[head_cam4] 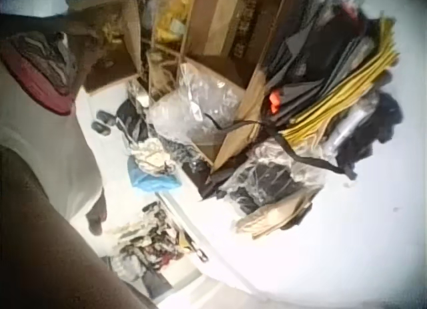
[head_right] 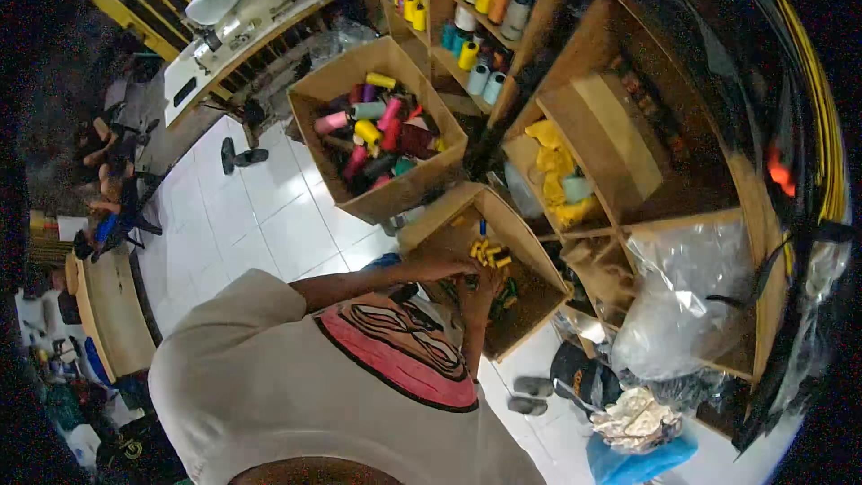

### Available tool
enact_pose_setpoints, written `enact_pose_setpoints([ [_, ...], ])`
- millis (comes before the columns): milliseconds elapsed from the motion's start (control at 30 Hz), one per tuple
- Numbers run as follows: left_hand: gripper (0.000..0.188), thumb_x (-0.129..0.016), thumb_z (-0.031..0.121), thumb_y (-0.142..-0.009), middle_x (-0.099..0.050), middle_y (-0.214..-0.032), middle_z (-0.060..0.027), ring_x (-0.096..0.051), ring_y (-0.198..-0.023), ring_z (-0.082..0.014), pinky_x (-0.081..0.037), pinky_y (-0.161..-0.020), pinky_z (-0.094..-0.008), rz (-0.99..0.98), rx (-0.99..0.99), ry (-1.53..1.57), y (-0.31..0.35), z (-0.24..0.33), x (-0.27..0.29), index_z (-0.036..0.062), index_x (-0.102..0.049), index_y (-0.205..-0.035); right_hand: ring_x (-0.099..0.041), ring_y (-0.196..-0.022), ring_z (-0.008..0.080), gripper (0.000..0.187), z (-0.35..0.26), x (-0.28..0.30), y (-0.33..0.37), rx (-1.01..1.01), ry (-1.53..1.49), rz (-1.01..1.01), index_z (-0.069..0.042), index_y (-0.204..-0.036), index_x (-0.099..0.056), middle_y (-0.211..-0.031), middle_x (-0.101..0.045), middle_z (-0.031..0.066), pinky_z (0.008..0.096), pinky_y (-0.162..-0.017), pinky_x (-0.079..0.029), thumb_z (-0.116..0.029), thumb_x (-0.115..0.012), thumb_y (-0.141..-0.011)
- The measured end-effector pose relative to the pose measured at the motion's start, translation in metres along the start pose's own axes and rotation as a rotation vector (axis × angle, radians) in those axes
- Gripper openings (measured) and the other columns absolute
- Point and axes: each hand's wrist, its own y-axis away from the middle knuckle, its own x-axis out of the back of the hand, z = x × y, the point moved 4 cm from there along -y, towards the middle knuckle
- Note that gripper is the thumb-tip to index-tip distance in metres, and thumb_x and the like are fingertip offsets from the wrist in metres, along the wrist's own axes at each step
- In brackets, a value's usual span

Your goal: The recorder sorts small colorful thread bobbins from cardboard boxes into individual compartments of a wooden shelf.

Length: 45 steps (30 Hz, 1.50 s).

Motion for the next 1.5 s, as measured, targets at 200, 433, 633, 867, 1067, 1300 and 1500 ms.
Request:
enact_pose_setpoints([
  [200,0.063,-0.033,0.060,-0.092,-0.058,-0.071,-0.0092,-0.059,-0.067,-0.0201,-0.048,-0.070,-0.0375,-0.359,0.313,-0.228,-0.016,-0.022,0.030,0.0048,-0.064,-0.091,-0.056,-0.105,0.0278,0.039,-0.051,-0.006,-0.025,-0.185,-0.308,-0.066,-0.006,-0.122,-0.057,-0.121,-0.052,0.0161,0.0399,-0.088,-0.045,-0.017,-0.066,-0.085],
  [433,0.058,-0.038,0.056,-0.094,-0.059,-0.102,-0.0101,-0.056,-0.095,-0.0210,-0.043,-0.085,-0.0336,-0.444,0.004,-0.058,-0.019,0.076,0.067,0.0064,-0.056,-0.118,-0.051,-0.106,0.0210,0.042,-0.045,-0.017,-0.038,-0.358,-0.754,0.182,-0.006,-0.125,-0.052,-0.116,-0.054,0.0097,0.0372,-0.089,-0.041,-0.034,-0.052,-0.094],
  [633,0.048,-0.057,0.033,-0.093,-0.060,-0.105,-0.0137,-0.059,-0.095,-0.0249,-0.047,-0.081,-0.0365,-0.337,-0.375,-0.224,-0.023,0.096,0.074,0.0006,-0.048,-0.128,-0.052,-0.089,0.0145,0.041,-0.058,-0.014,-0.045,-0.526,-0.969,0.230,-0.010,-0.122,-0.048,-0.100,-0.053,0.0037,0.0360,-0.084,-0.043,-0.042,-0.043,-0.096],
  [867,0.042,-0.063,0.021,-0.087,-0.059,-0.105,-0.0181,-0.061,-0.095,-0.0319,-0.048,-0.078,-0.0393,-0.345,-0.443,-0.347,-0.015,0.128,0.076,0.0021,-0.053,-0.124,-0.054,-0.091,0.0136,0.039,-0.097,0.003,-0.031,-0.368,-1.088,0.259,-0.010,-0.121,-0.051,-0.097,-0.054,0.0008,0.0325,-0.083,-0.044,-0.040,-0.047,-0.097],
  [1067,0.039,-0.065,0.018,-0.085,-0.058,-0.109,-0.0177,-0.060,-0.099,-0.0356,-0.048,-0.082,-0.0398,-0.355,-0.519,-0.310,-0.010,0.139,0.074,0.0009,-0.055,-0.120,-0.052,-0.087,0.0094,0.036,-0.126,0.027,-0.025,-0.336,-0.848,0.375,-0.007,-0.116,-0.059,-0.098,-0.057,-0.0009,0.0253,-0.071,-0.041,-0.036,-0.050,-0.097],
  [1300,0.030,-0.068,0.023,-0.084,-0.059,-0.094,-0.0134,-0.061,-0.085,-0.0305,-0.047,-0.070,-0.0386,-0.300,-0.675,-0.273,-0.011,0.171,0.080,0.0008,-0.061,-0.104,-0.047,-0.116,0.0226,0.054,-0.164,0.045,-0.018,-0.237,-0.715,0.407,-0.009,-0.140,-0.037,-0.136,-0.045,0.0130,0.0363,-0.100,-0.034,-0.044,-0.038,-0.099],
  [1500,0.034,-0.074,0.025,-0.078,-0.055,-0.082,-0.0121,-0.058,-0.075,-0.0283,-0.045,-0.065,-0.0373,-0.114,-0.778,-0.202,-0.007,0.241,0.094,0.0005,-0.057,-0.092,-0.053,-0.100,0.0173,0.057,-0.185,0.067,-0.027,-0.128,-0.690,0.417,-0.007,-0.139,-0.037,-0.120,-0.052,0.0103,0.0308,-0.087,-0.042,-0.043,-0.048,-0.096],
])
